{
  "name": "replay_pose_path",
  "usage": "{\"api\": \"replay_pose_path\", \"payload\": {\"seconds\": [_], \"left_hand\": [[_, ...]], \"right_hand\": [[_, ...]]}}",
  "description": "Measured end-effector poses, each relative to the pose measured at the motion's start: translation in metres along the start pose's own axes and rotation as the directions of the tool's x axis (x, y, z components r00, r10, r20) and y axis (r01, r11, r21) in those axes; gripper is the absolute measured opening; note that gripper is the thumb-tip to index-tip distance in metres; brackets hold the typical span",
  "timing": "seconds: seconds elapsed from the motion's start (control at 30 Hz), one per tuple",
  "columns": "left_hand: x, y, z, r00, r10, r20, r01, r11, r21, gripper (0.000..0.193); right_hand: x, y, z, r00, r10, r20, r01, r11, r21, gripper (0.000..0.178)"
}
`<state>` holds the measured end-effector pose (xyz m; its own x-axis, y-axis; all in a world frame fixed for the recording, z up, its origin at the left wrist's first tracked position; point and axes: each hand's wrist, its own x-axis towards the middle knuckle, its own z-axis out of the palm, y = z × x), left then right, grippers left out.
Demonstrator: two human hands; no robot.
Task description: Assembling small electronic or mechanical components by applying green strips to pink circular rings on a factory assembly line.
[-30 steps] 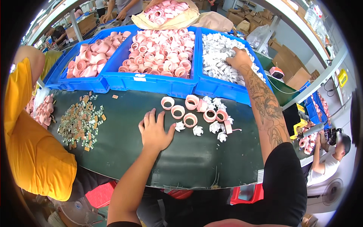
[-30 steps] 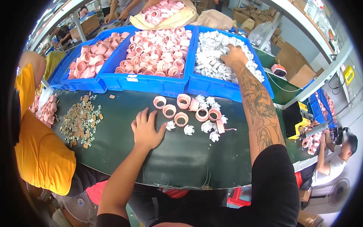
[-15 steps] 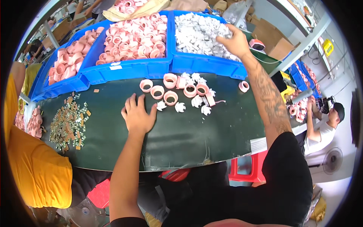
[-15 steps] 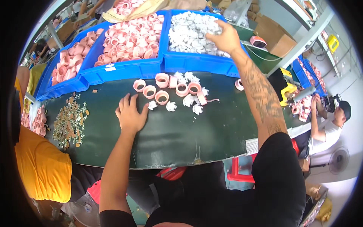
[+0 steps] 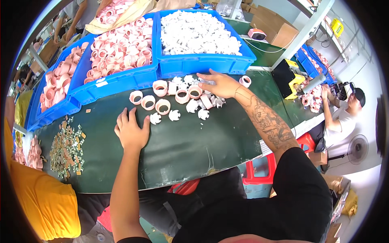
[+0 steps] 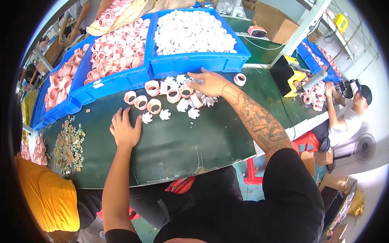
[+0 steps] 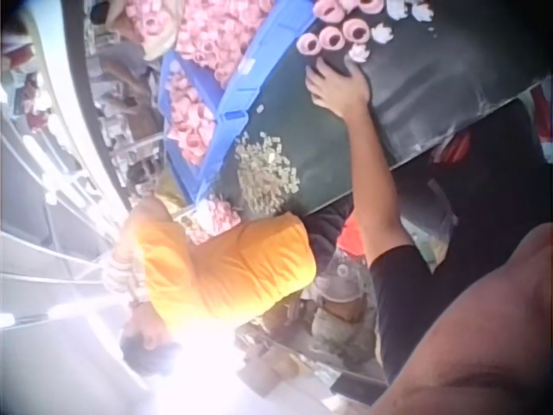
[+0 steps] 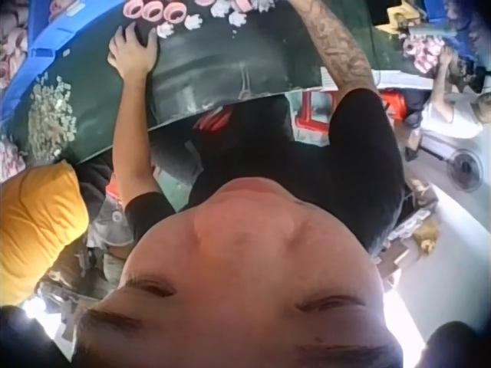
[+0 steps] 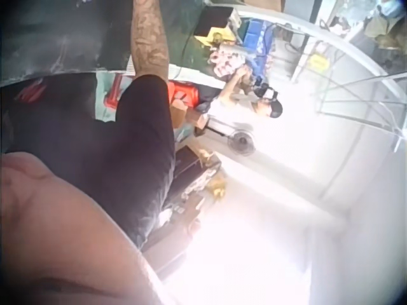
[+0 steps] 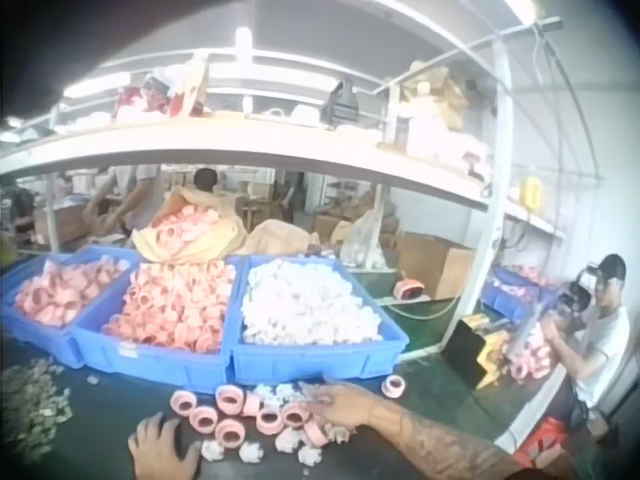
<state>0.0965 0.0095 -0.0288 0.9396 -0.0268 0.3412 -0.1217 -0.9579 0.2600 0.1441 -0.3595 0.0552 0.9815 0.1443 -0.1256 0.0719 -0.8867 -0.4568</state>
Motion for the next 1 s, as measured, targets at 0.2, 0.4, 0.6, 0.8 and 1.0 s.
{"api": "replay_pose_path", "payload": {"seconds": [0.2, 0.4, 0.6, 0.8, 1.0], "left_hand": [[0.002, 0.001, -0.003, 1.000, -0.007, 0.014, 0.007, 1.000, 0.013, 0.060], [0.010, 0.014, 0.000, 0.999, 0.023, 0.027, -0.023, 1.000, 0.002, 0.062], [0.007, 0.007, 0.000, 1.000, 0.012, 0.020, -0.012, 1.000, 0.008, 0.062], [0.005, 0.005, -0.003, 1.000, 0.010, 0.012, -0.011, 1.000, 0.023, 0.062], [0.004, 0.003, 0.001, 1.000, 0.006, 0.016, -0.006, 1.000, 0.007, 0.062]], "right_hand": [[0.009, -0.030, -0.051, 0.955, -0.142, -0.259, 0.154, 0.988, 0.024, 0.050], [0.136, 0.062, -0.108, 0.975, 0.007, -0.221, -0.078, 0.946, -0.314, 0.116], [0.177, 0.045, -0.091, 0.956, 0.087, -0.279, -0.185, 0.919, -0.348, 0.114], [0.152, 0.037, -0.081, 0.940, -0.010, -0.342, -0.151, 0.885, -0.441, 0.105], [0.172, 0.024, -0.063, 0.872, -0.002, -0.489, -0.269, 0.833, -0.483, 0.090]]}}
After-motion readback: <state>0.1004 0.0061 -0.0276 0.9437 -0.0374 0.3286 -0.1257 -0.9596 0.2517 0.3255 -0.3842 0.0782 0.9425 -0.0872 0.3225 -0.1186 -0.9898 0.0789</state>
